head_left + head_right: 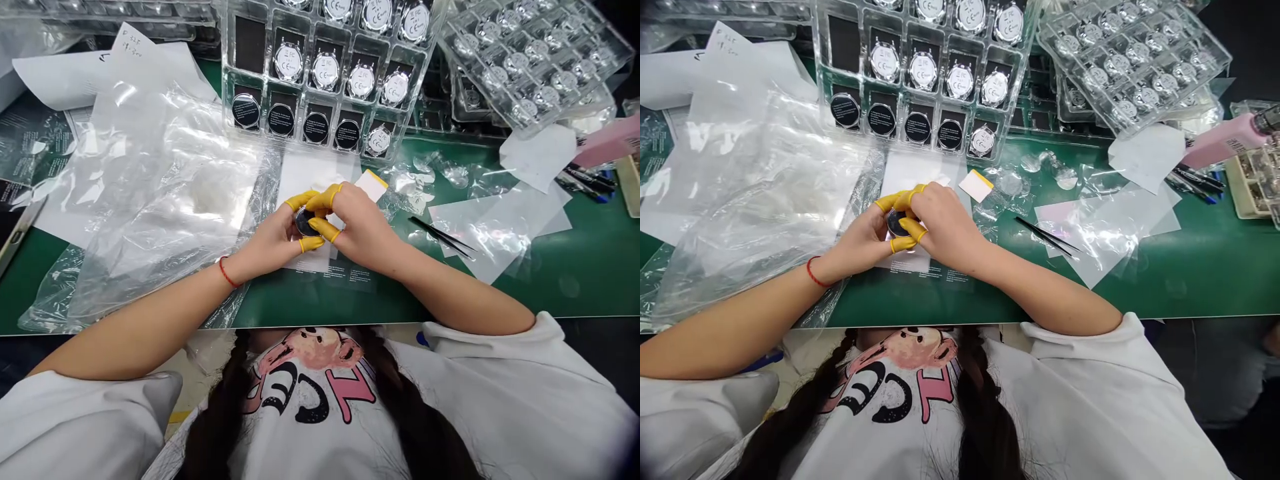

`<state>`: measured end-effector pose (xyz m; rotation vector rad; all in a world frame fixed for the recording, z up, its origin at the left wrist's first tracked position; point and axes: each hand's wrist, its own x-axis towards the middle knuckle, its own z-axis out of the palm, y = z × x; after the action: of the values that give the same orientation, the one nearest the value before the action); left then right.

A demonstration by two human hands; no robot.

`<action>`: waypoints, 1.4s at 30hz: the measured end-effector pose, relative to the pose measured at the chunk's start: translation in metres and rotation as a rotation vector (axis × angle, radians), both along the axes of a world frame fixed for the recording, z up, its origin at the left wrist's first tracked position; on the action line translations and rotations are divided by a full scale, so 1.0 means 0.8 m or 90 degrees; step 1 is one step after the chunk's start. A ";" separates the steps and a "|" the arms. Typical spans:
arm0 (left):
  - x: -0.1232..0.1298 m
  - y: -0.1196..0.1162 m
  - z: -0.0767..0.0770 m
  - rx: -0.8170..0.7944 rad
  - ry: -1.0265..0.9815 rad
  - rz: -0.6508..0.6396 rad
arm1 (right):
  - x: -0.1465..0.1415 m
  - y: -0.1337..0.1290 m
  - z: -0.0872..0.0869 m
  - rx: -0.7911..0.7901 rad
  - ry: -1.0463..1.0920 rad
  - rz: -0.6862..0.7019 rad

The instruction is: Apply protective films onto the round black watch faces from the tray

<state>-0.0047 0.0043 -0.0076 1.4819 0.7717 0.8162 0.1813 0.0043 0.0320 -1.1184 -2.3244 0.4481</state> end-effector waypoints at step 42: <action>0.006 -0.008 0.015 -0.135 -0.023 0.116 | 0.100 0.059 0.015 0.033 0.026 -0.231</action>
<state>-0.0003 -0.0022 0.0044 1.2186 0.9460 0.8671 0.2615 0.0512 0.0436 -1.4520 -2.0255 0.2705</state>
